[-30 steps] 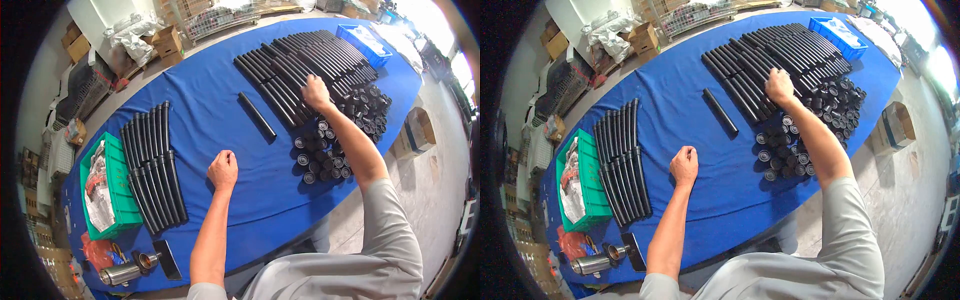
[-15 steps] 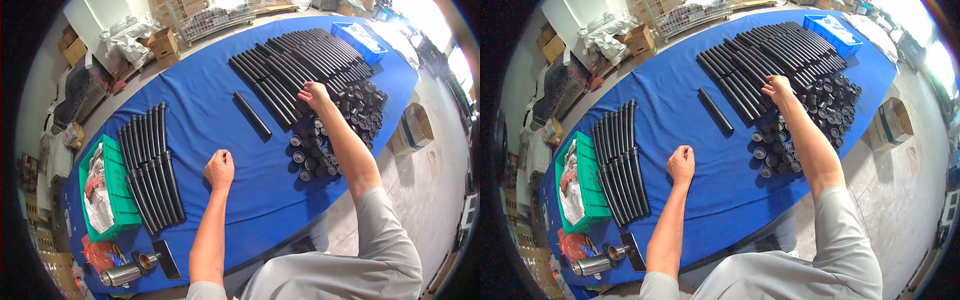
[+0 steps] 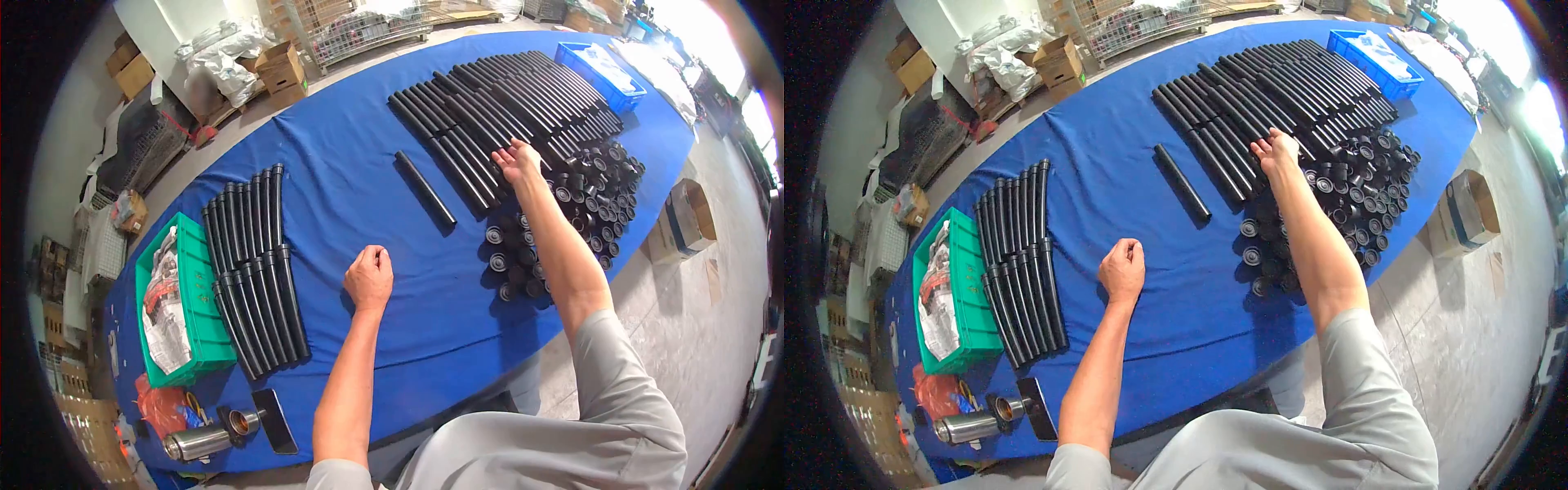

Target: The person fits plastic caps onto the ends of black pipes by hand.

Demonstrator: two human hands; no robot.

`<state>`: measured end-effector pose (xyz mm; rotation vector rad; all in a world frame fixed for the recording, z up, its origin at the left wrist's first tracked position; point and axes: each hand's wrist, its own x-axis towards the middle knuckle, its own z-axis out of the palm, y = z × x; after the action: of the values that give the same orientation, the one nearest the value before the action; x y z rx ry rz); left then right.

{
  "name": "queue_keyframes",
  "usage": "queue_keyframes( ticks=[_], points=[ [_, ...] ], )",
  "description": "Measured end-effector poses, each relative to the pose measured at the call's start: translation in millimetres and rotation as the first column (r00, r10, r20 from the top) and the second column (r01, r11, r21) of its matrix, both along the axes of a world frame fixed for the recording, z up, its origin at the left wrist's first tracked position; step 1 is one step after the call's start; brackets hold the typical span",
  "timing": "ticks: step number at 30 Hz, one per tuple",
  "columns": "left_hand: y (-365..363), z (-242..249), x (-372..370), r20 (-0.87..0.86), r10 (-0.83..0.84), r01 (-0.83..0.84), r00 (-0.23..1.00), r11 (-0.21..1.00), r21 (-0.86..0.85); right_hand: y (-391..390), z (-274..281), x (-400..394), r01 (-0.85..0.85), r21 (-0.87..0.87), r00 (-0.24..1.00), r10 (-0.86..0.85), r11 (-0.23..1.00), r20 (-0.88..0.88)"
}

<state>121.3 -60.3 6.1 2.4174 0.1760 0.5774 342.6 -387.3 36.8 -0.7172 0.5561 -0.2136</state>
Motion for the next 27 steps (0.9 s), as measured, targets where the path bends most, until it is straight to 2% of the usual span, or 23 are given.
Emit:
queue_keyframes(
  ticks=[3,7,11,14,16,19,22,23,26,27],
  points=[
    [-1.0,2.6,-0.9,-0.009,0.001,-0.001,1.000,1.000,-0.007,4.2,-3.2,1.4,-0.024,0.083,0.997,0.018,0.996,0.069],
    [0.1,-2.3,0.6,-0.015,0.009,-0.009,1.000,1.000,0.002,6.6,-3.0,10.6,0.019,0.111,0.999,-0.024,0.994,0.048],
    [-0.3,1.8,-0.1,-0.046,0.005,-0.005,0.999,1.000,-0.002,-1.3,-24.0,21.2,-0.106,0.125,0.968,0.074,0.986,0.240],
    [0.5,0.5,-0.3,-0.035,-0.005,0.005,0.999,1.000,-0.025,0.5,-22.8,29.1,-0.042,0.128,0.985,0.020,0.991,0.172],
    [0.7,-2.2,-0.3,-0.030,-0.006,0.005,1.000,1.000,-0.026,-1.3,-18.9,32.2,-0.003,0.220,0.991,-0.027,0.976,0.132],
    [1.4,-2.1,0.2,-0.039,0.006,-0.006,0.999,1.000,-0.014,4.9,-6.6,25.7,-0.005,0.193,0.977,-0.036,0.981,0.210],
    [1.9,-4.9,0.4,-0.008,-0.002,0.002,1.000,1.000,-0.004,8.2,7.8,15.3,-0.071,0.221,0.958,0.005,0.973,0.286],
    [3.0,-6.2,1.6,0.013,-0.007,0.007,1.000,1.000,-0.002,4.4,12.1,8.9,-0.165,0.220,0.952,0.097,0.962,0.289],
    [6.5,-10.2,2.7,0.048,-0.001,0.007,0.999,0.993,-0.121,37.0,52.4,-45.4,-0.224,0.172,0.915,0.147,0.959,0.376],
    [8.5,-12.6,4.4,0.083,-0.005,0.018,0.997,0.987,-0.157,46.0,56.3,-64.4,-0.291,0.181,0.888,0.195,0.940,0.415]
  ],
)
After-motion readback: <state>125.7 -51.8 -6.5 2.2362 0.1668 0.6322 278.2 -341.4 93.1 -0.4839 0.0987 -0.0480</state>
